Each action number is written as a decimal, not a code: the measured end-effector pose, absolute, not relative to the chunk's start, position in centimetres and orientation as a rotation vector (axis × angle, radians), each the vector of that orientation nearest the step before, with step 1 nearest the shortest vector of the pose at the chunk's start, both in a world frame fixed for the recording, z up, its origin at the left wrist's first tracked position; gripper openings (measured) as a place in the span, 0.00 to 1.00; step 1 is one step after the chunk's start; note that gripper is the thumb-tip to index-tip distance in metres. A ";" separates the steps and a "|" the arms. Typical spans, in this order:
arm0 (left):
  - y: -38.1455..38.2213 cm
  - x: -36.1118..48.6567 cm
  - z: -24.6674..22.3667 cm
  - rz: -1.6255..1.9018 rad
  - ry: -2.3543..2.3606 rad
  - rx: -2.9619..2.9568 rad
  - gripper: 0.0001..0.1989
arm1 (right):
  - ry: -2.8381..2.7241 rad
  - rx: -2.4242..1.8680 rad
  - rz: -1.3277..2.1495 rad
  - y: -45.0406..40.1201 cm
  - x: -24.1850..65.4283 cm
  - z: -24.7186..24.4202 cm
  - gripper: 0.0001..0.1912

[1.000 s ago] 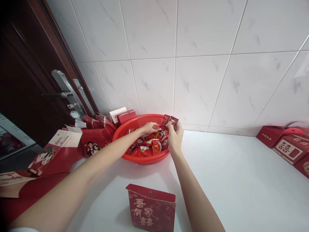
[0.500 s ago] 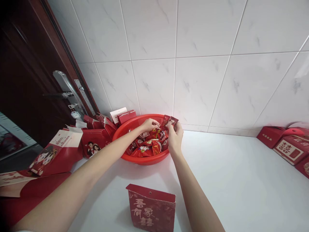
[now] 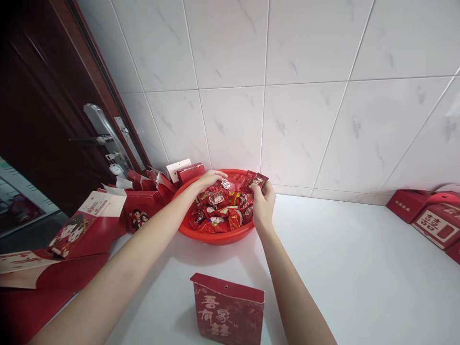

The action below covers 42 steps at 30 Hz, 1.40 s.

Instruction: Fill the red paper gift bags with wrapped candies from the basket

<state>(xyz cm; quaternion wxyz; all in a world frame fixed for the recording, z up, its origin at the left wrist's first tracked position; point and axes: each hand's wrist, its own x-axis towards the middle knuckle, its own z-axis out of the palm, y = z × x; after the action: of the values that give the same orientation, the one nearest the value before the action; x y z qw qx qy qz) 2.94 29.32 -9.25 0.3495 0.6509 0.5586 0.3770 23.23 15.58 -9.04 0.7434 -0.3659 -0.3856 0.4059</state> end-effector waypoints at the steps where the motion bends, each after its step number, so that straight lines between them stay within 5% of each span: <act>1: 29.3 3.0 -9.2 0.979 1.447 1.678 0.07 | -0.844 -0.801 0.889 15.6 23.2 -9.0 0.09; 20: 27.0 3.8 -7.6 0.971 1.322 1.605 0.07 | -0.840 -0.777 0.897 15.7 23.2 -9.2 0.10; 29: 26.1 3.5 -7.4 0.616 1.273 1.686 0.14 | -0.852 -0.783 0.884 15.6 23.2 -9.1 0.09; 42: 27.4 3.5 -8.4 0.672 1.249 1.789 0.05 | -0.864 -0.799 0.878 15.6 23.2 -9.2 0.09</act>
<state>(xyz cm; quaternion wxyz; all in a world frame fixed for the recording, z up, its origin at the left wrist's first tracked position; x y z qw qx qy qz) 3.50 27.41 -8.44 0.4163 0.7126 0.4973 0.2675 23.19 15.62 -9.20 0.7423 -0.3647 -0.3943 0.4006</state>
